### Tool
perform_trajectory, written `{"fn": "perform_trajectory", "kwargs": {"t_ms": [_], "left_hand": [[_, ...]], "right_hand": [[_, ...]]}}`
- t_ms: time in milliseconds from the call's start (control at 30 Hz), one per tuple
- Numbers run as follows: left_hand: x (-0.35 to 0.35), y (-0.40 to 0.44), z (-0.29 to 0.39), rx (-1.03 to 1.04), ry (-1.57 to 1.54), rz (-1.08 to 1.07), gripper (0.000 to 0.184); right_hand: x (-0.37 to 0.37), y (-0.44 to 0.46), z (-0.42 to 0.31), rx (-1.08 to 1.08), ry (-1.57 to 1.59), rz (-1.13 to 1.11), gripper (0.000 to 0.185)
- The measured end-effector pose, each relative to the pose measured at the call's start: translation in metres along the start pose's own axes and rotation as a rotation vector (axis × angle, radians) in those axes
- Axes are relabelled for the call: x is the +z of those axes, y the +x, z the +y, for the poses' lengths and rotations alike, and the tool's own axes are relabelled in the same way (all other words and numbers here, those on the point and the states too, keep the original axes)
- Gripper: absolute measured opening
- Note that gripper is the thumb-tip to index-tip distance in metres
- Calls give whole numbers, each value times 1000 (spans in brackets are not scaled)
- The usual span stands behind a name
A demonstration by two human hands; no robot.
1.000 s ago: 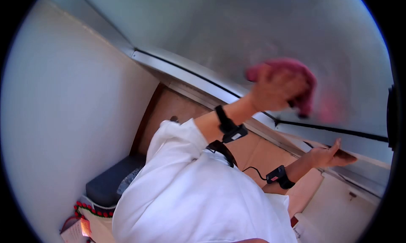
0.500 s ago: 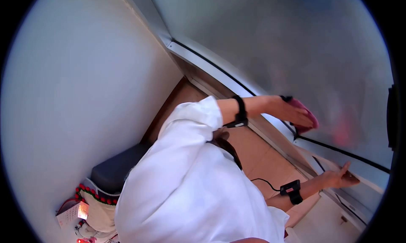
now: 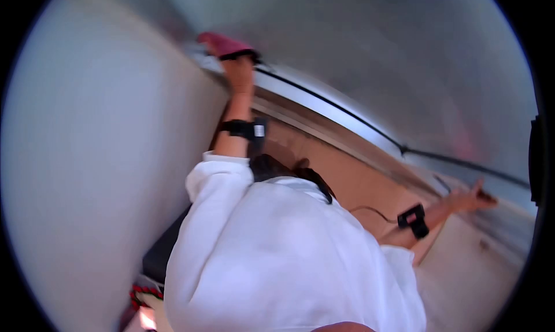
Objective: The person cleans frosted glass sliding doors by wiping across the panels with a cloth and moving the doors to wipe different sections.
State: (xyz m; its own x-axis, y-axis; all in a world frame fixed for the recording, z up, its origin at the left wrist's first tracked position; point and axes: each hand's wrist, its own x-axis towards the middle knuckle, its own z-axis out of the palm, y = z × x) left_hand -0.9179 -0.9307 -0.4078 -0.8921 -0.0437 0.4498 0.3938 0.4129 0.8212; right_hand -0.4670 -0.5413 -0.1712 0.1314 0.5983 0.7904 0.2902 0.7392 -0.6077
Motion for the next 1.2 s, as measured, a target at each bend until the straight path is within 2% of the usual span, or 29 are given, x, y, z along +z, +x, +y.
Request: {"fn": "perform_trajectory", "kwargs": {"t_ms": [33, 67, 133, 167, 233, 267, 333, 400, 433, 467, 533, 567, 700, 767, 833, 867, 933, 967, 1000, 1033, 1100, 1133, 1167, 1200], "left_hand": [[-2, -4, -7, -230, -125, -14, 54], [-2, 1, -24, -293, -140, 78, 47], [0, 7, -58, -409, -181, 272, 39], [-2, 3, -62, -364, 68, 323, 44], [5, 3, -11, -610, -250, 391, 49], [14, -2, 2, -608, -251, 361, 49], [28, -19, 27, -681, -613, 347, 52], [50, -48, 42, -741, -819, 276, 55], [65, -83, 106, -776, -798, 262, 55], [70, -102, 141, -872, -790, 242, 55], [83, -141, 161, -837, -866, 94, 55], [83, -156, 173, -802, -898, 47, 48], [90, -192, 217, -1098, -910, -104, 35], [88, -200, 223, -1102, -1001, -313, 31], [85, -191, 224, -1231, -962, -447, 32], [81, -187, 226, -1230, -949, -453, 32], [73, -181, 225, -1205, -845, -970, 31], [68, -181, 220, -1207, -836, -968, 31], [64, -180, 216, -1157, -756, -1079, 33], [58, -176, 215, -1096, -684, -1196, 34], [46, -175, 200, -1098, -711, -1226, 33], [39, -175, 195, -1015, -712, -1280, 34], [32, -175, 191, -932, -709, -1338, 34], [28, -174, 185, -845, -715, -1371, 34]], "right_hand": [[-6, 5, 19, 9, -45, 9, 65], [-5, 2, 24, -4, -91, 47, 75], [9, -3, -1, 54, 145, -19, 83], [14, -6, -13, 47, 269, -52, 86], [22, -8, -24, 45, 295, -54, 80], [25, -7, -30, 49, 270, -40, 80], [30, -8, -40, 92, 356, -103, 91], [30, -11, -34, 68, 369, -53, 87], [28, -12, -27, 35, 394, -25, 84], [25, -11, -24, 32, 450, -37, 81], [24, -16, -20, 19, 408, -21, 80], [22, -17, -22, 9, 366, -8, 78], [22, -22, -22, 14, 438, -10, 80], [13, -24, -9, 19, 262, -84, 81], [13, -25, -8, 10, 250, -88, 78], [12, -26, -8, -1, 295, -72, 75], [4, -34, -1, 67, 364, -98, 70], [-1, -38, 4, 130, 437, -122, 66], [-8, -43, 13, 143, 434, -116, 66], [-19, -50, 17, 95, 329, -148, 62], [-39, -84, 16, 123, 217, -275, 55], [-48, -117, 17, 202, 208, -368, 52], [-43, -152, 5, 367, 430, -369, 44], [-42, -178, -8, 602, 497, -513, 45]]}}
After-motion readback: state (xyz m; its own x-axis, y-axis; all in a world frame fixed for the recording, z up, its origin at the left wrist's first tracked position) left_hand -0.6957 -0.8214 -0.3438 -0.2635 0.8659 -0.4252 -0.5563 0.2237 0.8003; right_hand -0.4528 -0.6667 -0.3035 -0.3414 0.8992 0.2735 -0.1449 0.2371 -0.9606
